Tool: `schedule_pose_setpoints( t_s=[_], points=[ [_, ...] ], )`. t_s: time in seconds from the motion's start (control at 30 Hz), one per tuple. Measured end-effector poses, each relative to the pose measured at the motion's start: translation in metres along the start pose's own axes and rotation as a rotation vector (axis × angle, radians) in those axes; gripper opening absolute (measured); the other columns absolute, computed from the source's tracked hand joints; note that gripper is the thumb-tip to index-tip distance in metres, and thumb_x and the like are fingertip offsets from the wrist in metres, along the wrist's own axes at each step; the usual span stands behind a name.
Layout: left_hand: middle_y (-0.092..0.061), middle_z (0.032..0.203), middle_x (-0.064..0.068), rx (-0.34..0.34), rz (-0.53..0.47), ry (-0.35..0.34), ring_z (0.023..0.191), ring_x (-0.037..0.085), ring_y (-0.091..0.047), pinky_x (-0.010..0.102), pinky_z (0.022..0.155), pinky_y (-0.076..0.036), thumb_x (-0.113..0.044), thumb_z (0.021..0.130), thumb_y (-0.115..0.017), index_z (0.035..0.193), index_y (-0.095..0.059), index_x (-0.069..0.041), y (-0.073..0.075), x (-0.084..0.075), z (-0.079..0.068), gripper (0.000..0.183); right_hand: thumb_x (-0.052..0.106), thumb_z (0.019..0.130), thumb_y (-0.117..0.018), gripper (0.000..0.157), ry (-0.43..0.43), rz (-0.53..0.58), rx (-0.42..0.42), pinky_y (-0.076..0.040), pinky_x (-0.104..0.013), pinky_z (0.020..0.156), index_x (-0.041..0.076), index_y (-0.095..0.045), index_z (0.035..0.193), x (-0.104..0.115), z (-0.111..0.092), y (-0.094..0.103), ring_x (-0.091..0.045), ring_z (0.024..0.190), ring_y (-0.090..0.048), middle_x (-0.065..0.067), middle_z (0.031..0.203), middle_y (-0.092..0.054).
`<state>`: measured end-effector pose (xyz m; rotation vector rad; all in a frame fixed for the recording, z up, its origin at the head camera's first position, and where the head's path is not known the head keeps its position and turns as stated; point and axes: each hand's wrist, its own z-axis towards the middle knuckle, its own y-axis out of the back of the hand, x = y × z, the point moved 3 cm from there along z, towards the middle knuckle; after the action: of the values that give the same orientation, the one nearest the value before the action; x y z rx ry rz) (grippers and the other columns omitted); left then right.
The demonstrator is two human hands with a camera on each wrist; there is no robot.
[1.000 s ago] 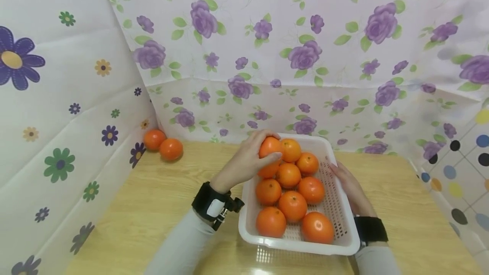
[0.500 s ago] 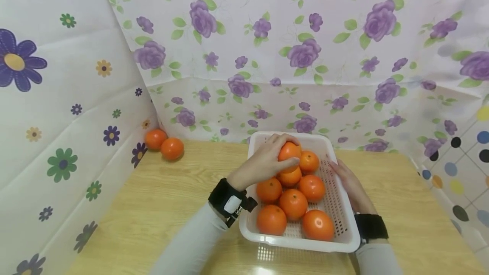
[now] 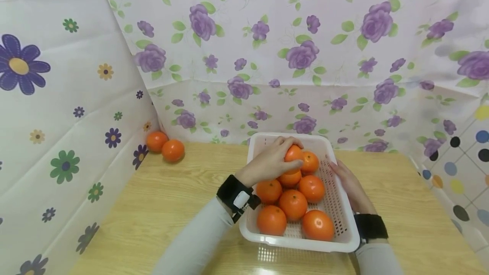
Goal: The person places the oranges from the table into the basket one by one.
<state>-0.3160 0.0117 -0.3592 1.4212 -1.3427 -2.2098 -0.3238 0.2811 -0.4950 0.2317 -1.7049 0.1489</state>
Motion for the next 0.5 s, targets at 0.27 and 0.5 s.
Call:
schedule_pose_setpoints(
  t_s=[0.27, 0.5],
  points=[
    [-0.046, 0.138, 0.007, 0.024, 0.018, 0.006, 0.111, 0.02, -0.055, 0.039, 0.099, -0.05, -0.047, 0.102, -0.061, 0.139, -0.049, -0.028, -0.005, 0.0, 0.009, 0.043, 0.057, 0.11, -0.033, 0.068, -0.001, -0.004, 0.009, -0.053, -0.06, 0.095, 0.032, -0.008, 0.168, -0.001, 0.001, 0.001, -0.028, 0.125, -0.058, -0.025, 0.162, -0.032],
    [-0.047, 0.131, 0.005, 0.044, 0.031, 0.003, 0.108, 0.018, -0.055, 0.037, 0.093, -0.05, -0.047, 0.102, -0.061, 0.139, -0.049, -0.029, -0.012, 0.001, 0.022, 0.043, 0.058, 0.11, -0.034, 0.07, -0.013, -0.004, -0.001, -0.055, -0.059, 0.093, 0.031, -0.007, 0.168, -0.001, 0.001, 0.002, -0.024, 0.119, -0.062, -0.026, 0.161, -0.034]
  ],
)
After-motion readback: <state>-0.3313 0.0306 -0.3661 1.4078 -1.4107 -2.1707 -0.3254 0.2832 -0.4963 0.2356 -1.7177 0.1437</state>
